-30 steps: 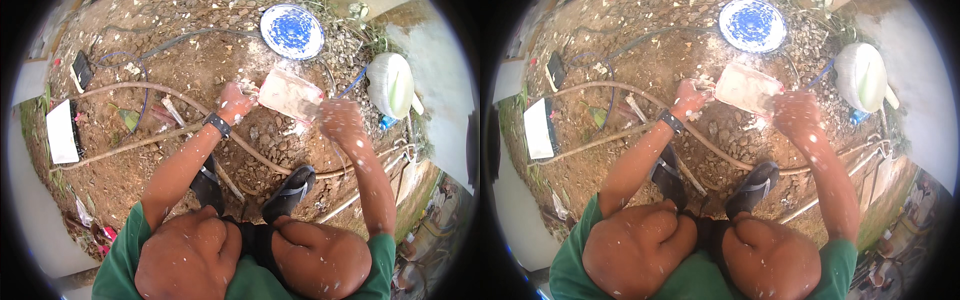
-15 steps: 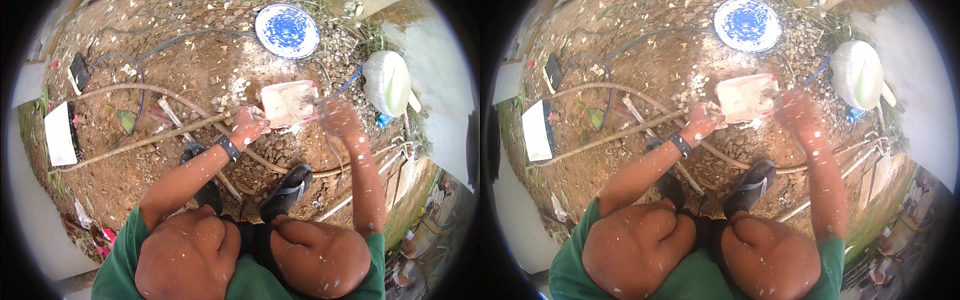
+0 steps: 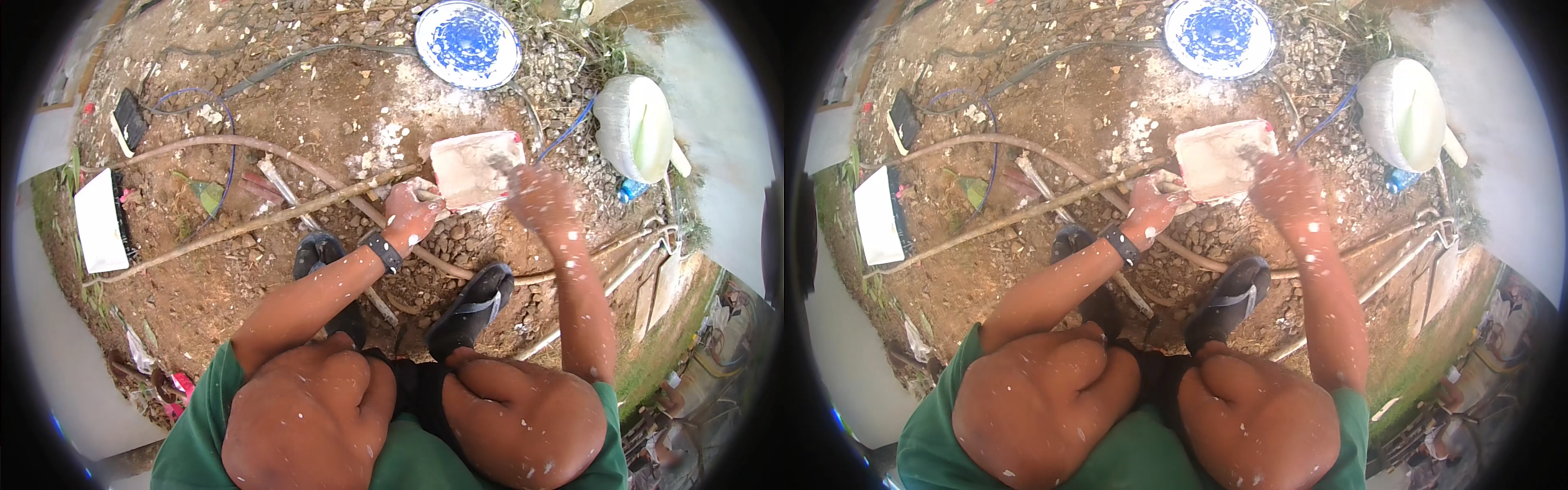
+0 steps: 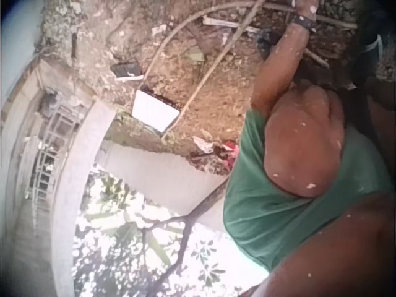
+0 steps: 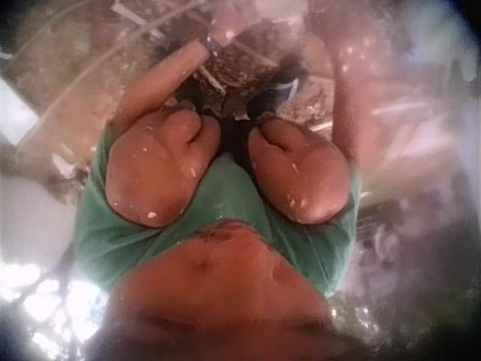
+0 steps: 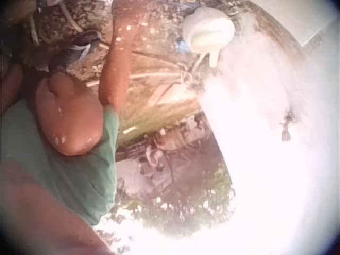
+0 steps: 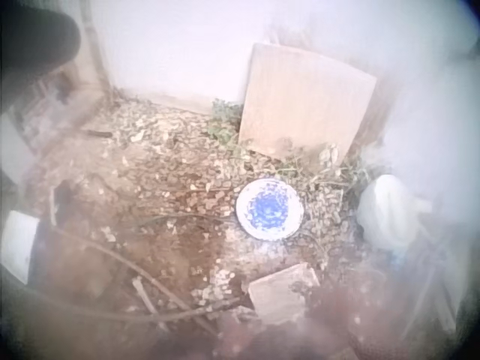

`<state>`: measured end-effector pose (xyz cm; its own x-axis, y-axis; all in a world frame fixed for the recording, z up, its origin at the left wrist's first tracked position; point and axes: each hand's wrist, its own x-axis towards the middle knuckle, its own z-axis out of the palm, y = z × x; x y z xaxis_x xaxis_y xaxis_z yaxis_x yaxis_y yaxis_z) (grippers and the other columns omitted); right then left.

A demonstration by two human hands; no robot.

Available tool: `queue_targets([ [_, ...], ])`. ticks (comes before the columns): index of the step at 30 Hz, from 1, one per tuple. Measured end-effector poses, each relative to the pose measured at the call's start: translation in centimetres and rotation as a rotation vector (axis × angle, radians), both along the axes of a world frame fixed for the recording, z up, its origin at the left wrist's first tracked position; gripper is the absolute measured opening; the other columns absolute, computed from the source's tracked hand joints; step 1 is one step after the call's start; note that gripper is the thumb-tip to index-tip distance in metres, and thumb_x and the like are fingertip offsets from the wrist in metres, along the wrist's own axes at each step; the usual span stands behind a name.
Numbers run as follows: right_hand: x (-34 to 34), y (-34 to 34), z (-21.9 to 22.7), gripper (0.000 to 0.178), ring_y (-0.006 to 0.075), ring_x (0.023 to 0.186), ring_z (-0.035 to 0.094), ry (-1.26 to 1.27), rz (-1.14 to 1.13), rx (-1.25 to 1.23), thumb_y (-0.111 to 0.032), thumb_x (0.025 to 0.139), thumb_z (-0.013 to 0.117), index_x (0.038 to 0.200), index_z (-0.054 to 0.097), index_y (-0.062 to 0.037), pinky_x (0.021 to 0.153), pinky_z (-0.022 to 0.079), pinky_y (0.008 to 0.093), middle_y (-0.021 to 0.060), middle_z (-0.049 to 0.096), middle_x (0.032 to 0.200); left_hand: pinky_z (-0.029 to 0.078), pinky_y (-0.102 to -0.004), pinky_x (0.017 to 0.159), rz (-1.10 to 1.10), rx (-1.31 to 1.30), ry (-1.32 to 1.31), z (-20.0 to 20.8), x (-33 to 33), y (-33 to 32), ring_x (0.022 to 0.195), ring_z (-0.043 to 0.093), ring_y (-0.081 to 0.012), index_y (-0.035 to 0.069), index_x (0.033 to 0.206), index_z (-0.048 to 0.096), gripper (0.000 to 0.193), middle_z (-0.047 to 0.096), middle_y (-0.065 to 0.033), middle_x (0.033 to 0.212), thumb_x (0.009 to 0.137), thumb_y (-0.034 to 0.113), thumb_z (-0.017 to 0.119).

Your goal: The person scoops a white powder from a bag into a small container and mixes it with a trowel. They then apply the mixture to a wall surface, smoothing it with the trowel.

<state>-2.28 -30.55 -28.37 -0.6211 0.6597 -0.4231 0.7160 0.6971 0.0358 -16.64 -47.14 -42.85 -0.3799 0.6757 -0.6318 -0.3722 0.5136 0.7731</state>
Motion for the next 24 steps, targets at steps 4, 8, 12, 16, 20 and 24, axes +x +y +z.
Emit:
queue_targets([
  [4,-0.6,0.2,-0.3,0.015,0.0329,0.08,0.072,0.028,0.095,0.097,-0.023,0.087,0.063,0.096,0.07,-0.0127,0.073,0.058,0.0479,0.0125,0.072,0.092,0.057,-0.0317,0.067,-0.061,-0.002,0.154,0.5,-0.2,0.1,0.077,0.072,-0.0153,0.001,0.093,0.072,0.018,0.075,-0.011,0.083,0.078,0.006,0.08],
  [8,-1.1,0.3,-0.3,0.016,0.0318,0.077,0.072,-0.024,0.083,0.094,-0.022,0.089,0.06,0.096,0.071,-0.0123,0.072,0.059,0.0469,0.01,0.072,0.09,0.056,-0.0318,0.068,0.106,0.037,-0.182,1.0,0.1,0.3,0.075,0.071,-0.0149,0.001,0.092,0.072,0.017,0.075,-0.011,0.083,0.077,0.007,0.08],
  [12,-1.1,0.4,0.1,0.021,0.0324,0.082,0.073,-0.048,0.08,0.084,-0.022,0.093,0.055,0.098,0.072,-0.0118,0.075,0.059,0.0463,0.0127,0.074,0.089,0.057,-0.0309,0.067,-0.062,0.023,0.11,1.8,-0.4,0.5,0.077,0.072,-0.0146,0.0,0.092,0.071,0.015,0.075,-0.01,0.082,0.079,0.004,0.078],
  [16,-1.7,0.4,0.3,0.021,0.0321,0.086,0.074,-0.058,-0.041,0.053,-0.021,0.091,0.056,0.099,0.072,-0.0106,0.077,0.059,0.0454,0.0137,0.074,0.086,0.062,-0.0274,0.07,-0.092,-0.024,0.008,1.6,-0.6,0.7,0.082,0.07,-0.0142,-0.005,0.1,0.066,0.018,0.072,-0.0111,0.09,0.084,-0.006,0.074],
  [20,-2.6,0.1,0.7,0.021,0.0322,0.086,0.073,-0.051,-0.01,0.017,-0.021,0.091,0.056,0.099,0.072,-0.0105,0.077,0.059,0.0456,0.0136,0.074,0.088,0.066,-0.0306,0.074,-0.199,-0.024,0.122,0.4,-0.6,0.7,0.085,0.072,-0.0196,-0.008,0.102,0.063,0.018,0.07,-0.0126,0.093,0.085,-0.011,0.068],
  [24,-2.8,-0.3,0.8,0.021,0.0322,0.086,0.073,-0.087,0.01,0.031,-0.022,0.09,0.057,0.099,0.072,-0.0105,0.076,0.059,0.0459,0.0134,0.074,0.09,0.058,-0.0353,0.074,-0.075,0.016,-0.005,-0.2,-0.7,0.8,0.079,0.072,-0.0233,0.001,0.095,0.07,0.019,0.073,-0.014,0.085,0.079,0.008,0.077],
])
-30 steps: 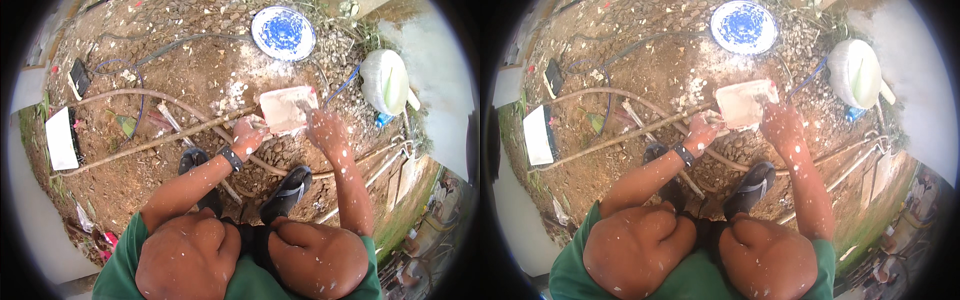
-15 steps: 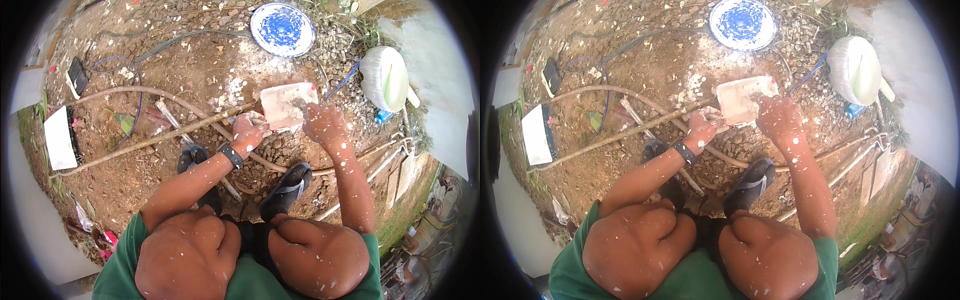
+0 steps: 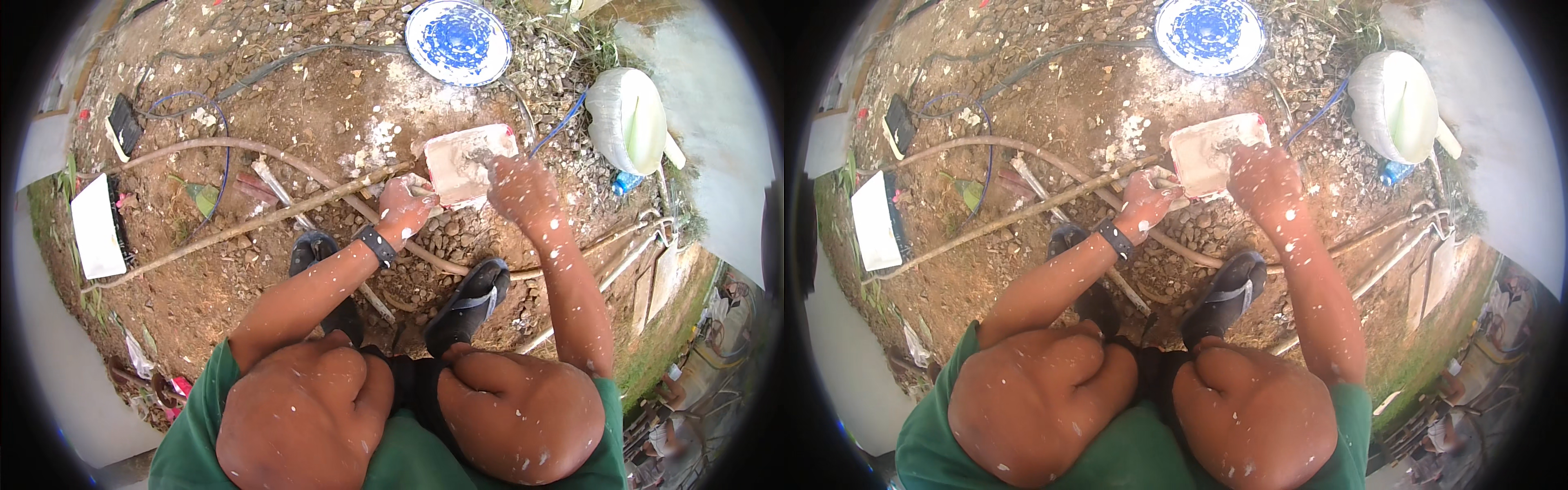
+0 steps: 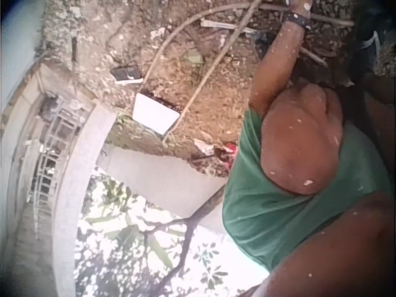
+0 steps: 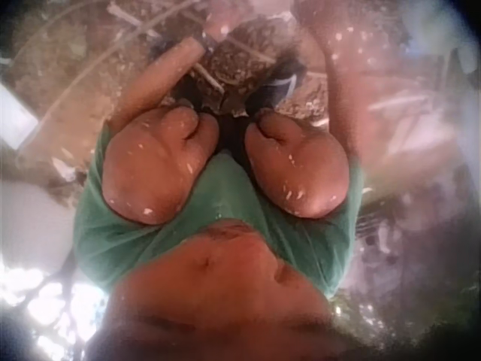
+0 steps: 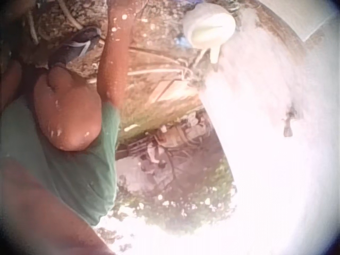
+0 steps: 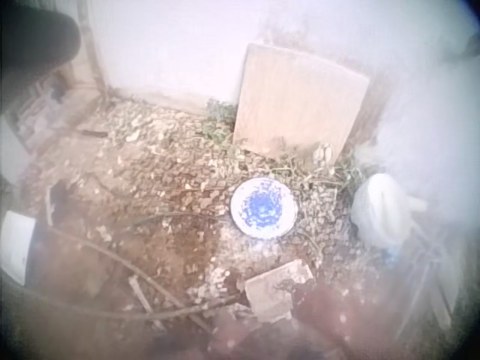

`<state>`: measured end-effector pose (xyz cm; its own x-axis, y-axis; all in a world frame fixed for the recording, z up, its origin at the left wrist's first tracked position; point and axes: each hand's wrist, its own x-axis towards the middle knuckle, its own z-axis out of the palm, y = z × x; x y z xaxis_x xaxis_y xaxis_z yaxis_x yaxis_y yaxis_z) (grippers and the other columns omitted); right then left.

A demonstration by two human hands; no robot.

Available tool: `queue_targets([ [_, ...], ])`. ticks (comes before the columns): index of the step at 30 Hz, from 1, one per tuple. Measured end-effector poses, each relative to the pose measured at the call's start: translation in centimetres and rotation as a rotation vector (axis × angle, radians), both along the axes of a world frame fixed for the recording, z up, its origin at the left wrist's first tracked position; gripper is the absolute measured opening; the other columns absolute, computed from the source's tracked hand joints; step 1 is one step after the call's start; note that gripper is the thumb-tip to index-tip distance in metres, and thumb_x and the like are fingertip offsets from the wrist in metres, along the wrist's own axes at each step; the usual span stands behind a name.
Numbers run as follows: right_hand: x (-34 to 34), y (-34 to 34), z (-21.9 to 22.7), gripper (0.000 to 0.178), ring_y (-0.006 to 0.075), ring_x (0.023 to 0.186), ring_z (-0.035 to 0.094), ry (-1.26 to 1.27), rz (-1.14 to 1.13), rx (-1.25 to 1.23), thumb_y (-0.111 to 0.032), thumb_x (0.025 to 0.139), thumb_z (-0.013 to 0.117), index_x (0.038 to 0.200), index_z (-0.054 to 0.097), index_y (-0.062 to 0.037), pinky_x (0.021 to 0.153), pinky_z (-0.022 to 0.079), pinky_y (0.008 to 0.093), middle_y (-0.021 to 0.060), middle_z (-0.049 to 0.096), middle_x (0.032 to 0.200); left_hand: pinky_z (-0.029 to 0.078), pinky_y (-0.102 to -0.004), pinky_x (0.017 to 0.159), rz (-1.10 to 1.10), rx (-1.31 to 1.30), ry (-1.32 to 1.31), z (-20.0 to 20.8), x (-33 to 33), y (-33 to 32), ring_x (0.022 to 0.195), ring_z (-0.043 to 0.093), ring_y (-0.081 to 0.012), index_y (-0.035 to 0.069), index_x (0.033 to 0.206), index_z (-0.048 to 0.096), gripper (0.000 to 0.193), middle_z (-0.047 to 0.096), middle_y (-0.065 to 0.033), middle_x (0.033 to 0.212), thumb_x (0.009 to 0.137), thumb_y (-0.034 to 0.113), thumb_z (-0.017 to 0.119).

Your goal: The person scoops a white powder from a bag into a small container and mixes it with a trowel. They then apply the mixture to a wall surface, smoothing it with the trowel.

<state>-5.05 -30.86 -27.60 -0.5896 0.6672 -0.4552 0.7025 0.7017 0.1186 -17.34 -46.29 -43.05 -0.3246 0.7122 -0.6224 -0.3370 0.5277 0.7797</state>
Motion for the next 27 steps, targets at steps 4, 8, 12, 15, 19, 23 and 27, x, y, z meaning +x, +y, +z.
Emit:
queue_targets([
  [4,-0.1,0.2,-0.2,0.021,0.0323,0.086,0.073,-0.001,0.004,-0.029,-0.023,0.09,0.058,0.1,0.072,-0.0104,0.075,0.059,0.0462,0.0132,0.074,0.092,0.066,-0.0302,0.074,-0.292,-0.015,0.418,-0.1,-0.1,-0.3,0.085,0.073,-0.0189,-0.009,0.101,0.064,0.016,0.071,-0.0131,0.093,0.085,-0.011,0.068],
  [8,-0.9,0.9,-0.5,0.022,0.0324,0.086,0.073,-0.069,0.011,-0.041,-0.023,0.089,0.058,0.1,0.072,-0.0103,0.075,0.059,0.0464,0.013,0.074,0.094,0.054,-0.037,0.07,-0.081,0.023,0.192,-1.3,0.2,-0.5,0.075,0.072,-0.0216,0.006,0.09,0.073,0.023,0.074,-0.0128,0.081,0.075,0.019,0.083],
  [12,-1.4,1.0,0.3,0.023,0.0341,0.086,0.073,-0.022,0.112,-0.035,-0.023,0.089,0.058,0.101,0.072,-0.0098,0.076,0.059,0.0478,0.014,0.074,0.095,0.055,-0.0359,0.07,0.009,0.042,0.036,-2.4,0.6,-0.5,0.075,0.072,-0.0216,0.006,0.09,0.073,0.023,0.075,-0.0119,0.082,0.074,0.019,0.084],
  [15,-1.6,0.7,0.8,0.025,0.0371,0.091,0.073,-0.065,0.068,-0.044,-0.024,0.091,0.057,0.105,0.072,-0.0096,0.082,0.058,0.0495,0.0169,0.074,0.095,0.056,-0.035,0.07,0.058,0.013,-0.116,-1.9,0.6,-0.6,0.075,0.072,-0.0208,0.006,0.089,0.074,0.022,0.075,-0.0116,0.083,0.074,0.019,0.084],
  [19,-1.8,0.6,1.5,0.026,0.0378,0.091,0.072,-0.085,0.037,-0.046,-0.025,0.091,0.056,0.106,0.071,-0.0098,0.083,0.058,0.0498,0.0175,0.074,0.095,0.056,-0.0338,0.068,0.054,0.013,-0.03,-0.4,0.3,-0.3,0.073,0.072,-0.0191,0.005,0.086,0.073,0.02,0.076,-0.0099,0.083,0.075,0.019,0.083],
  [23,-1.0,1.2,2.8,0.026,0.0386,0.092,0.072,-0.184,-0.001,0.05,-0.026,0.092,0.056,0.106,0.071,-0.01,0.083,0.058,0.05,0.018,0.074,0.096,0.056,-0.0352,0.069,-0.035,-0.072,0.034,0.9,0.1,-0.1,0.073,0.073,-0.0211,0.006,0.091,0.073,0.022,0.076,-0.0104,0.081,0.076,0.019,0.081],
  [27,-0.7,1.6,2.6,0.026,0.0387,0.094,0.072,-0.117,-0.074,-0.088,-0.024,0.093,0.053,0.104,0.071,-0.009,0.084,0.058,0.0488,0.0201,0.074,0.1,0.052,-0.03,0.067,-0.034,-0.031,0.026,1.8,-0.3,0.2,0.075,0.068,-0.0137,0.0,0.092,0.07,0.017,0.074,-0.0094,0.086,0.08,0.008,0.08],
])
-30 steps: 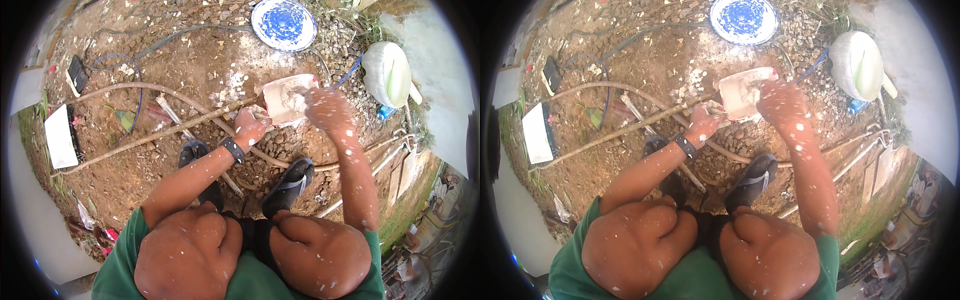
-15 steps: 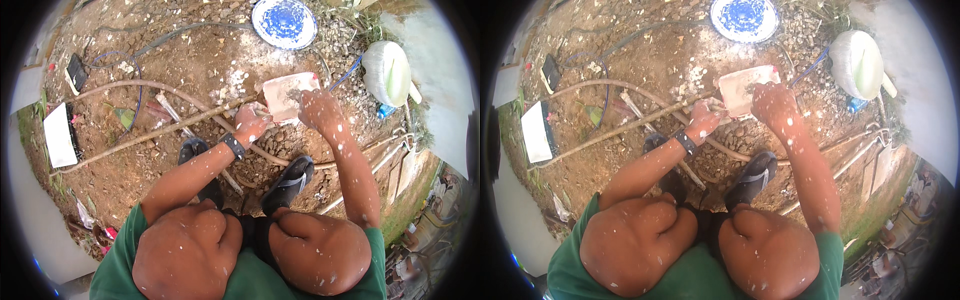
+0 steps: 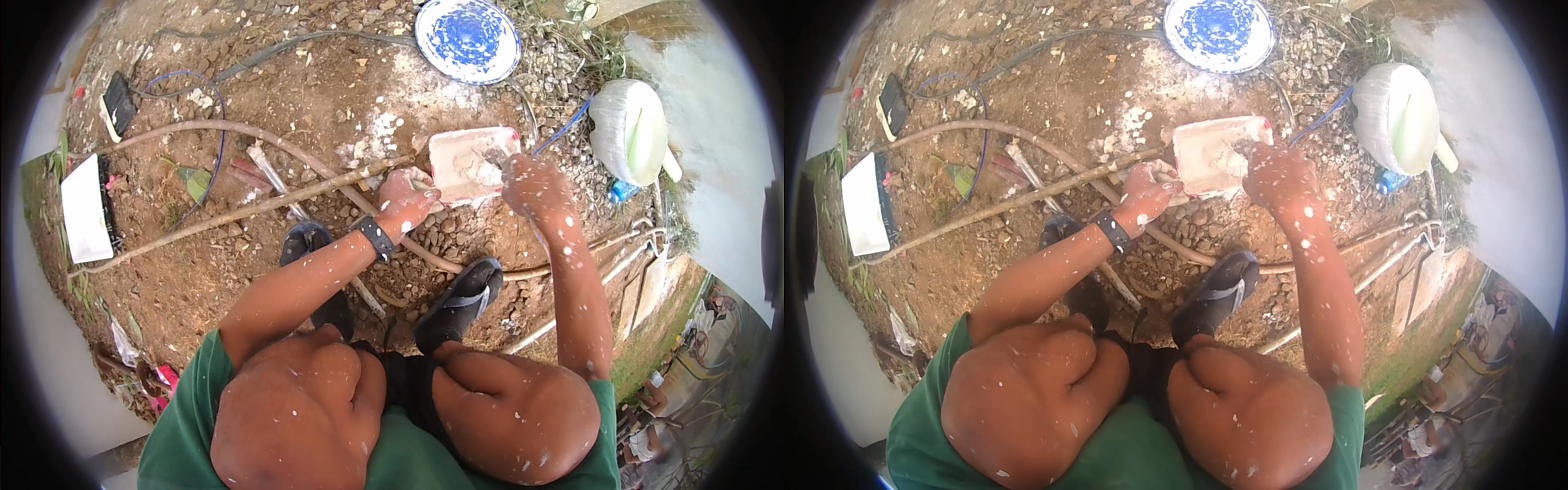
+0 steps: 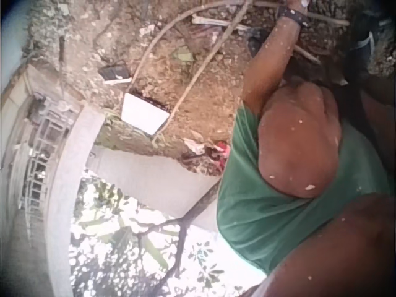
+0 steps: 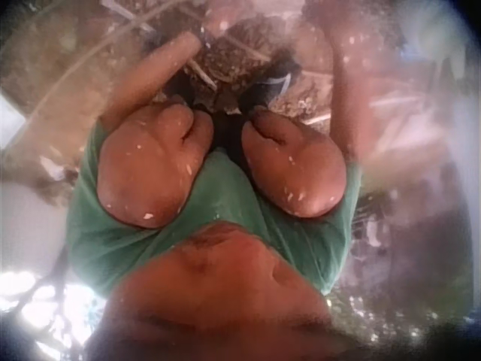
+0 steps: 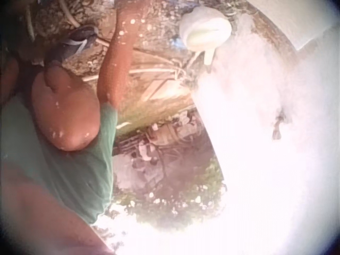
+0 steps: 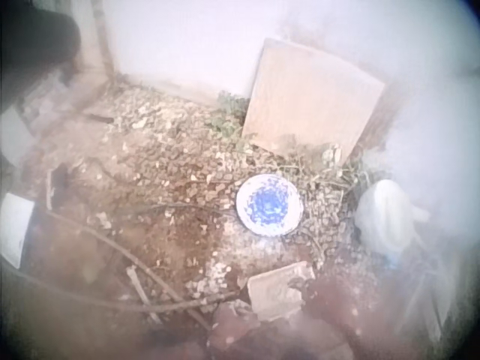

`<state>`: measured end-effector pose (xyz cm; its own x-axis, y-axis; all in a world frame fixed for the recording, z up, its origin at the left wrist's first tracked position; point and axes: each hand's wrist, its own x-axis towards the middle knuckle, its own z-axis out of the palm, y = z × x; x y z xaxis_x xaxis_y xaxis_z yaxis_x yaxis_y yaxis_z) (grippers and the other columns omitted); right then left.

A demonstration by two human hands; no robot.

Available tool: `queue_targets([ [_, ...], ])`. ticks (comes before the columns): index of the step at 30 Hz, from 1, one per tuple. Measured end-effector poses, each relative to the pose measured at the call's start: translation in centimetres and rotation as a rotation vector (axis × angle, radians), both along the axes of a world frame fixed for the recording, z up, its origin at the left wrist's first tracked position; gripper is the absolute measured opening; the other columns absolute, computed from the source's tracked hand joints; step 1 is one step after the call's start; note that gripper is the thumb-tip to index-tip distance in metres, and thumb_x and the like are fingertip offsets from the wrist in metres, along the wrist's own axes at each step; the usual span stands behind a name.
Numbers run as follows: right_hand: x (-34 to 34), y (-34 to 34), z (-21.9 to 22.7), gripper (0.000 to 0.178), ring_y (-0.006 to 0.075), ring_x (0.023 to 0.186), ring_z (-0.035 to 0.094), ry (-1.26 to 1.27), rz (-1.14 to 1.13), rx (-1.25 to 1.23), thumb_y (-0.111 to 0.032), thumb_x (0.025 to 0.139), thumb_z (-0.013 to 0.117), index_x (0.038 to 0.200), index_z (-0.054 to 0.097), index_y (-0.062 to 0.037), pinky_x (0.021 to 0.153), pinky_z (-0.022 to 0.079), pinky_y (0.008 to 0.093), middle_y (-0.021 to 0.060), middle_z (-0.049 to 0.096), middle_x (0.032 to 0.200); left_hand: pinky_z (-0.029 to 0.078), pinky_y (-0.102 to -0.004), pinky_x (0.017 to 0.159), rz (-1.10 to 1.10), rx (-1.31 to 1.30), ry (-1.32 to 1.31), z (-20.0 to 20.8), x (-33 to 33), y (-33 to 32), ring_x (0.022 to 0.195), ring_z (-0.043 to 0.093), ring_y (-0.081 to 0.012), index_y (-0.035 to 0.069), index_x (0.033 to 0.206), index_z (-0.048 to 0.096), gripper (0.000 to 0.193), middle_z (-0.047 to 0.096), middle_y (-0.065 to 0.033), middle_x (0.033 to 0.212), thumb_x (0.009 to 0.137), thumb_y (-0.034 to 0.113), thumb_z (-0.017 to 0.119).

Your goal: The person scoops a white powder from a bag into a small container and mixes it with a trowel. They then apply the mixture to a wall surface, smoothing it with the trowel.

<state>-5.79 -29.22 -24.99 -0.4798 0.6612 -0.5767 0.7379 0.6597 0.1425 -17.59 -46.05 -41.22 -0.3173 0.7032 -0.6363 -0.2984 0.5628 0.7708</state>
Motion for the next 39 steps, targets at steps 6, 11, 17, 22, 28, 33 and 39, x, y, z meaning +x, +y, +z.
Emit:
queue_targets([
  [6,0.4,0.2,-2.3,0.025,0.0392,0.092,0.072,0.036,0.059,0.006,-0.024,0.093,0.054,0.104,0.071,-0.0093,0.082,0.058,0.0498,0.0194,0.074,0.098,0.059,-0.0272,0.068,0.055,-0.055,-0.176,0.9,1.4,0.2,0.083,0.07,-0.0161,-0.004,0.098,0.065,0.012,0.07,-0.0115,0.089,0.088,-0.004,0.072],
  [11,1.2,1.0,-3.5,0.025,0.0395,0.091,0.072,0.057,0.082,-0.01,-0.025,0.093,0.055,0.104,0.072,-0.0095,0.081,0.058,0.0507,0.0187,0.074,0.097,0.059,-0.033,0.069,0.094,-0.024,-0.14,-1.2,2.4,-0.7,0.08,0.072,-0.0178,-0.002,0.092,0.068,0.016,0.072,-0.0126,0.085,0.082,0.007,0.078],
  [17,1.0,1.2,-3.4,0.025,0.0398,0.09,0.072,0.042,0.092,-0.02,-0.025,0.092,0.056,0.104,0.072,-0.0097,0.08,0.057,0.0511,0.0181,0.074,0.097,0.057,-0.0395,0.067,0.147,-0.023,-0.262,-2.5,4.5,-0.3,0.077,0.072,-0.0228,-0.002,0.088,0.069,0.025,0.073,-0.0156,0.084,0.08,0.017,0.083],
  [22,0.8,0.5,-2.9,0.024,0.0399,0.09,0.072,0.024,0.068,-0.034,-0.024,0.092,0.056,0.103,0.072,-0.0098,0.081,0.057,0.051,0.0178,0.074,0.097,0.061,-0.0393,0.067,0.314,0.116,-0.626,-4.0,7.2,-1.7,0.074,0.072,-0.0304,-0.007,0.085,0.064,0.034,0.073,-0.0181,0.087,0.083,0.022,0.082],
  [28,1.4,-1.1,-2.5,0.022,0.0405,0.088,0.072,-0.009,0.047,-0.037,-0.024,0.092,0.057,0.097,0.073,-0.009,0.08,0.057,0.0511,0.0188,0.074,0.095,0.057,-0.0373,0.066,0.008,-0.096,-0.406,-6.4,11.2,-1.6,0.077,0.069,-0.023,0.0,0.092,0.069,0.035,0.071,-0.0128,0.088,0.082,0.031,0.082],
  [33,2.0,-2.5,-1.9,0.026,0.0401,0.094,0.072,-0.068,-0.032,-0.042,-0.022,0.093,0.055,0.103,0.074,-0.008,0.085,0.057,0.0509,0.0202,0.074,0.099,0.057,-0.038,0.07,-0.061,-0.298,-0.502,-3.6,11.6,-1.7,0.082,0.069,-0.0237,0.002,0.099,0.069,0.036,0.071,-0.0107,0.089,0.083,0.031,0.081],
  [39,2.9,-1.6,-0.2,0.032,0.0397,0.107,0.068,-0.012,-0.045,-0.143,-0.022,0.1,0.048,0.119,0.07,-0.0085,0.094,0.054,0.0498,0.0218,0.07,0.116,0.063,-0.0438,0.08,-0.17,0.007,-0.98,-1.2,6.7,-2.4,0.093,0.074,-0.0286,-0.002,0.115,0.064,0.039,0.072,-0.0146,0.114,0.09,0.024,0.077],
])
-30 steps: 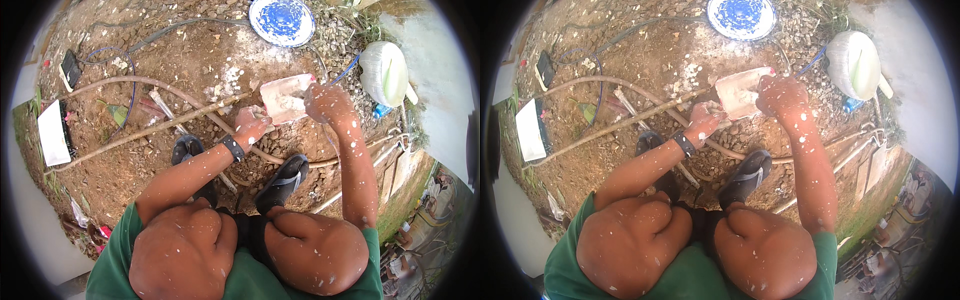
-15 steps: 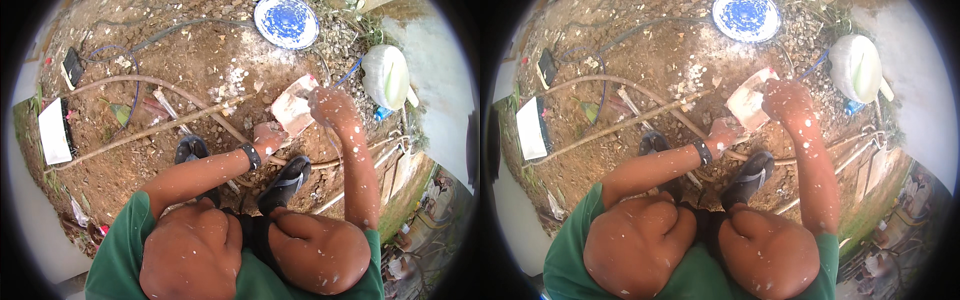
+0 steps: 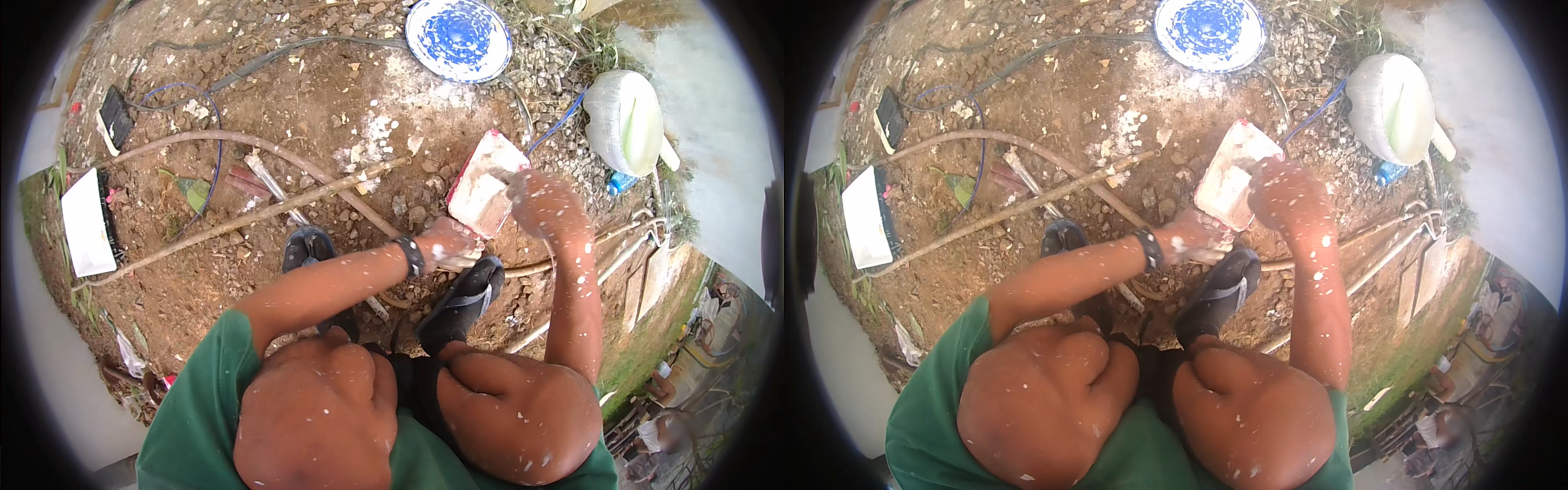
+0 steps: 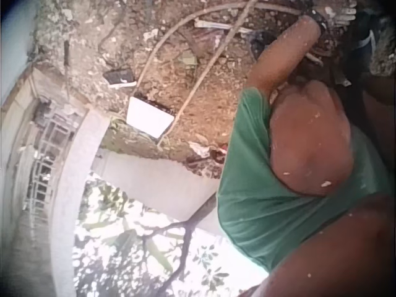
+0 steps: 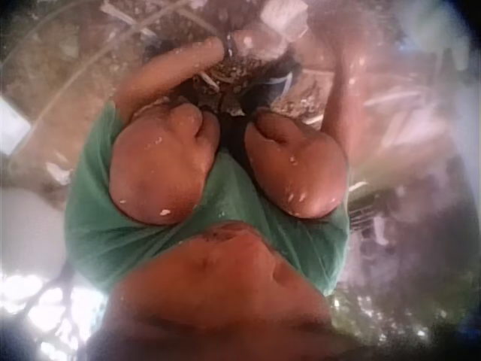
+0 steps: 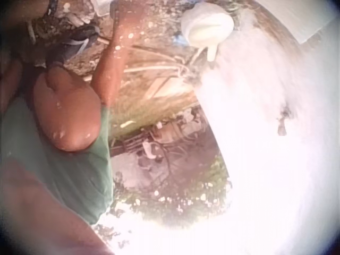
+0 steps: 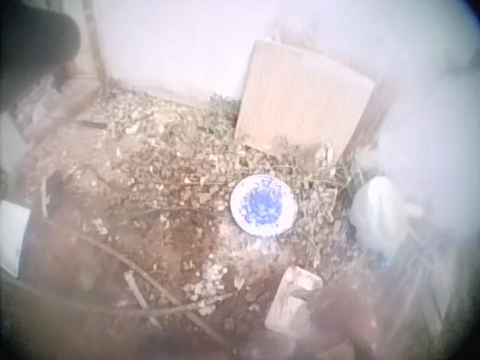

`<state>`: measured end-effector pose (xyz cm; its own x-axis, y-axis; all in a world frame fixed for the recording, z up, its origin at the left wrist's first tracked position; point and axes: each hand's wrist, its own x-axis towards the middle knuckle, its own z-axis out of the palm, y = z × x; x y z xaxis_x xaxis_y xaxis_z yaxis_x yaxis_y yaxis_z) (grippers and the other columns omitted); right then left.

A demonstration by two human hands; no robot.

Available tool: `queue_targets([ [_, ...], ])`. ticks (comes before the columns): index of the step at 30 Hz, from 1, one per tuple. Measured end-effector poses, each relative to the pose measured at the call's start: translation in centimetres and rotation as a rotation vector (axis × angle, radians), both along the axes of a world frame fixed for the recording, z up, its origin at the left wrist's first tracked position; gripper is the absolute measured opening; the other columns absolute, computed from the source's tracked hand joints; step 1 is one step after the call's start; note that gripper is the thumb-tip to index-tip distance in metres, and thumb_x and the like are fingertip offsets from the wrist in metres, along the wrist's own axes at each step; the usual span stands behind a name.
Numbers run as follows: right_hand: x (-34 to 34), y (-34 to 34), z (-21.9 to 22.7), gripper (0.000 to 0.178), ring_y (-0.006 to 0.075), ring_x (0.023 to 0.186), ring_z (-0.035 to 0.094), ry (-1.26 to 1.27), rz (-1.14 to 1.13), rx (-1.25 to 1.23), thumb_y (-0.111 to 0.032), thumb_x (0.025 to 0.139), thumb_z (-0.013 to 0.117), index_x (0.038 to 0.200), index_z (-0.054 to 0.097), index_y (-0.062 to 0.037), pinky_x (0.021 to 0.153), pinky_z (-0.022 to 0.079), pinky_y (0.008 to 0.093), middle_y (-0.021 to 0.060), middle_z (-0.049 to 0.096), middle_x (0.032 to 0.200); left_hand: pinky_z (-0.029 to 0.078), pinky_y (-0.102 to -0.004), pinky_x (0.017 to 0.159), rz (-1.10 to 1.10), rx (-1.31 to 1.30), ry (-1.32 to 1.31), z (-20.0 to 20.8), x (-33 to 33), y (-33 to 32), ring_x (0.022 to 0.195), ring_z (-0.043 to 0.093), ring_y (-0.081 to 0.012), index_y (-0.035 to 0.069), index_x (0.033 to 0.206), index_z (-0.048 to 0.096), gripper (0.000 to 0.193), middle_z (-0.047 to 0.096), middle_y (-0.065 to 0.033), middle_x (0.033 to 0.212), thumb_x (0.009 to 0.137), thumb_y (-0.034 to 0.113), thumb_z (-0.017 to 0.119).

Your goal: The person scoops a white powder from a bag into a small container and mixes it with a trowel. They then apply the mixture to a wall surface, smoothing it with the trowel.

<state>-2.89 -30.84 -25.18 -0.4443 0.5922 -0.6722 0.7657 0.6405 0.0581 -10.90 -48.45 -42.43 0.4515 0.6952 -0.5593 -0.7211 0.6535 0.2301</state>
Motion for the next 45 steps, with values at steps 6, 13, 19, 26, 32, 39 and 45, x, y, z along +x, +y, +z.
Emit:
queue_targets([
  [6,1.9,2.9,-3.8,0.034,0.0389,0.107,0.067,0.062,-0.044,-0.009,-0.024,0.097,0.048,0.117,0.068,-0.0038,0.094,0.054,0.0473,0.0213,0.069,0.116,0.066,-0.04,0.077,-0.242,0.01,0.571,1.8,-7.2,2.6,0.091,0.076,-0.0271,-0.008,0.111,0.06,0.043,0.073,-0.0192,0.097,0.092,0.027,0.076],
  [13,1.8,3.1,-7.0,0.033,0.0368,0.106,0.068,-0.101,0.207,0.113,-0.021,0.098,0.044,0.106,0.071,-0.0031,0.092,0.055,0.0464,0.0191,0.071,0.115,0.057,-0.0381,0.07,-0.321,0.253,1.122,0.7,-4.0,3.5,0.076,0.073,-0.0286,0.002,0.088,0.072,0.025,0.074,-0.0171,0.086,0.083,0.025,0.08],
  [19,1.2,-1.3,-4.7,0.02,0.035,0.082,0.071,0.026,0.056,0.238,-0.018,0.089,0.054,0.091,0.073,-0.0124,0.079,0.057,0.0482,0.0147,0.072,0.088,0.058,-0.0413,0.071,-0.159,0.114,0.94,1.0,0.4,1.5,0.077,0.073,-0.0343,0.006,0.094,0.073,0.024,0.074,-0.0205,0.086,0.086,0.027,0.079],
  [26,3.0,-3.3,-4.2,0.022,0.035,0.078,0.071,0.33,-0.037,0.37,-0.021,0.093,0.057,0.107,0.072,-0.0149,0.072,0.057,0.0499,0.0128,0.072,0.082,0.056,-0.0412,0.062,-0.15,0.143,0.941,0.6,2.8,1.4,0.074,0.072,-0.0269,0.004,0.093,0.066,0.018,0.073,-0.0127,0.082,0.09,0.02,0.074],
  [32,2.8,-3.4,-5.1,0.019,0.0373,0.081,0.071,0.193,-0.059,0.199,-0.022,0.091,0.055,0.093,0.071,-0.011,0.073,0.058,0.0493,0.0158,0.073,0.084,0.053,-0.044,0.063,0.05,0.117,0.849,-8.3,6.8,-0.9,0.067,0.064,-0.0358,-0.003,0.085,0.065,0.037,0.065,-0.0186,0.072,0.088,0.033,0.075],
  [39,3.6,-1.5,-4.7,0.023,0.031,0.087,0.072,0.062,-0.041,0.125,-0.024,0.096,0.053,0.101,0.071,-0.0113,0.075,0.058,0.0471,0.0126,0.074,0.095,0.057,-0.0425,0.068,0.067,0.04,0.624,-7.1,6.5,-1.1,0.078,0.072,-0.0337,-0.004,0.106,0.066,0.039,0.072,-0.0198,0.086,0.085,0.027,0.077],
  [45,5.3,-1.4,-4.4,0.02,0.0331,0.086,0.072,0.043,0.03,0.15,-0.022,0.093,0.055,0.1,0.069,-0.0101,0.075,0.057,0.0472,0.0118,0.073,0.092,0.059,-0.0326,0.052,-0.024,-0.135,0.392,0.2,4.8,1.3,0.071,0.074,-0.0236,0.001,0.112,0.06,0.015,0.074,-0.0116,0.092,0.097,0.005,0.062],
])
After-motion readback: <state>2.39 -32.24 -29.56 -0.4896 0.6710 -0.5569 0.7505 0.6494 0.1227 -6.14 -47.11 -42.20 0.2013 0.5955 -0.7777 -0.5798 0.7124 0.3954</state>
